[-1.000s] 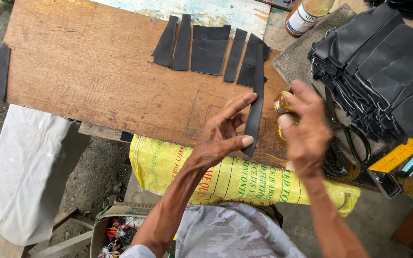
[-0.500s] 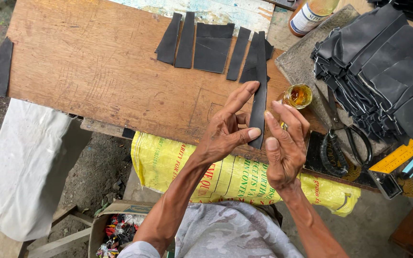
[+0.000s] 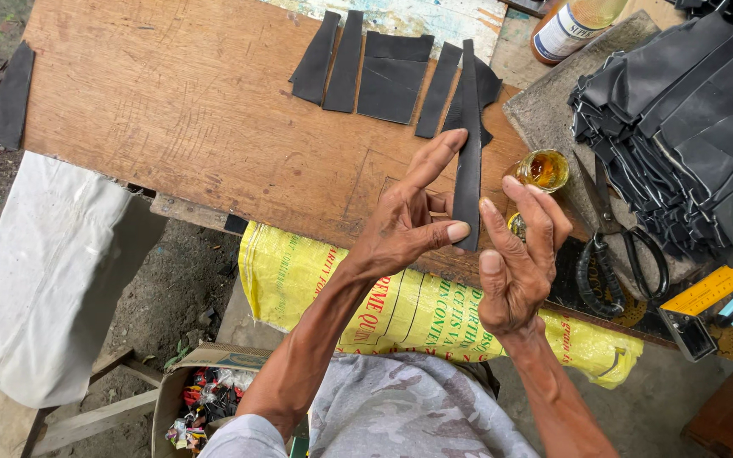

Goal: The person repeatedly picks up black rubber pieces from a wooden table, applies a liquid from a small glass container to the edges using their fingers, and places the pieces back on the table. The task involves handling both long strips and larger, irregularly shaped pieces.

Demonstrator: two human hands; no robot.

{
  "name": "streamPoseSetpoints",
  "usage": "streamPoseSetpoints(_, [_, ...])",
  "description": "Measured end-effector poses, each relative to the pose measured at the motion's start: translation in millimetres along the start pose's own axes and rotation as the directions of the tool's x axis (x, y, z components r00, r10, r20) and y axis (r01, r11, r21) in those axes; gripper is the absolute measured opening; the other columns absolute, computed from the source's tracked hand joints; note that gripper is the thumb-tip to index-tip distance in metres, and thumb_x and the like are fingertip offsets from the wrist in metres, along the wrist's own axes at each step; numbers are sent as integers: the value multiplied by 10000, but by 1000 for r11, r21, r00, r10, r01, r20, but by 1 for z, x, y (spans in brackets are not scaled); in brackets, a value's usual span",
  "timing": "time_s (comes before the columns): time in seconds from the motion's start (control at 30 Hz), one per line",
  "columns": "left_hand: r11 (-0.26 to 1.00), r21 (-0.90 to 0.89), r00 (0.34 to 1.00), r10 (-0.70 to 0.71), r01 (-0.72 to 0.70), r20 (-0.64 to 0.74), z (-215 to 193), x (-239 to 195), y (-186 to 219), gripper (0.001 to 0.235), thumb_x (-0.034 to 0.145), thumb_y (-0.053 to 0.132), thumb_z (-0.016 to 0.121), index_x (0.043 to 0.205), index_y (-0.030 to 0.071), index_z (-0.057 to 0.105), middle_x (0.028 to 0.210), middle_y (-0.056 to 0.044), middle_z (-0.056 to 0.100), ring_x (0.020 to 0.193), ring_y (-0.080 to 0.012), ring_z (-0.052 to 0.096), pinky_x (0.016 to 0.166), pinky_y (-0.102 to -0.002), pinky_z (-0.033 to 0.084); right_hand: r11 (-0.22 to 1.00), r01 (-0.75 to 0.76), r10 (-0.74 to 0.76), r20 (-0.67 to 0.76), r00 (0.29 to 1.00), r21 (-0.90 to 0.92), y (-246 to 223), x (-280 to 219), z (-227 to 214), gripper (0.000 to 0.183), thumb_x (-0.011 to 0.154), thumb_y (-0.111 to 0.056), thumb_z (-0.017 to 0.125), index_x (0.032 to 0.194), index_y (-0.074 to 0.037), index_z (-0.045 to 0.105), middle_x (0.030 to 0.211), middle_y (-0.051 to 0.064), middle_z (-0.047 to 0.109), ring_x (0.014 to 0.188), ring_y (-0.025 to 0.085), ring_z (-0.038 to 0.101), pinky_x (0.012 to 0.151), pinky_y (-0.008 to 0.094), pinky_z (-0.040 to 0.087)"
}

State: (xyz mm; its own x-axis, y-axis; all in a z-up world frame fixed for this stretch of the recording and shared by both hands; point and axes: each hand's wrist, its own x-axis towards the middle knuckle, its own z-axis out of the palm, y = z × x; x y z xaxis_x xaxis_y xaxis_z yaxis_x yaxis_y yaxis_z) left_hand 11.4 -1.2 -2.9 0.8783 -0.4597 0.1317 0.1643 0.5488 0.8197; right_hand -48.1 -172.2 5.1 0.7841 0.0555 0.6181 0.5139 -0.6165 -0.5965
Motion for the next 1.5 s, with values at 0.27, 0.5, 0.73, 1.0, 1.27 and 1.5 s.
streamPoseSetpoints(0.27, [996, 78, 989, 45, -35, -139, 2, 0, 0, 957, 872, 7, 781, 1640, -6, 211, 1729, -129, 144, 1141, -227, 660, 835, -343, 652, 969, 147, -144, 32, 989, -200, -1, 1, -9, 417, 1094, -316, 482, 1174, -25, 770, 1373, 198, 607, 1342, 352, 453, 1161, 488, 387])
streamPoseSetpoints(0.5, [994, -106, 995, 3, -14, -102, -1, -5, 0, 962, 864, -14, 778, 1642, -2, 211, 1740, -107, 142, 1088, -222, 660, 813, -345, 639, 997, 68, -70, 69, 995, 26, 9, 3, -1, 494, 1125, -446, 377, 1346, -116, 670, 1525, 170, 485, 1447, 323, 380, 1189, 443, 333])
streamPoseSetpoints(0.73, [964, -241, 992, -121, 110, -33, -11, -48, 36, 976, 812, -18, 740, 1641, 30, 226, 1528, 39, 451, 1030, -167, 695, 787, -339, 633, 974, 227, -213, 346, 914, 2, 13, 42, 20, 533, 1150, -481, 321, 1609, -227, 420, 1673, 234, 262, 1509, 443, 244, 1228, 589, 214])
streamPoseSetpoints(1.0, [967, -247, 997, 44, -59, -66, -48, -112, 64, 897, 881, -12, 781, 1631, 25, 290, 1635, -52, 377, 1198, -117, 641, 1008, -283, 573, 938, 345, -334, 380, 863, 41, -1, 66, 87, 585, 1114, -447, 392, 1673, -301, 294, 1661, 224, 288, 1458, 375, 255, 1142, 517, 301])
streamPoseSetpoints(1.27, [808, 570, 672, 505, -147, -542, -91, -126, 77, 733, 912, -13, 645, 1600, 40, 401, 1603, -85, 371, 1071, -136, 633, 1024, -301, 567, 263, -625, 199, 592, 781, 735, -65, 29, 171, 883, 901, -38, 680, 1644, -17, 204, 1263, 150, 567, 1224, 238, 559, 1041, 378, 491])
streamPoseSetpoints(1.5, [813, 544, 585, 549, -208, -597, -122, -130, 82, 607, 944, -2, 693, 1505, -24, 463, 1419, -126, 509, 1097, -162, 646, 987, -299, 574, 187, -722, 234, 684, 691, 666, -81, 35, 211, 846, 899, 99, 672, 1617, -2, 235, 1019, 83, 642, 964, 147, 652, 895, 301, 560])
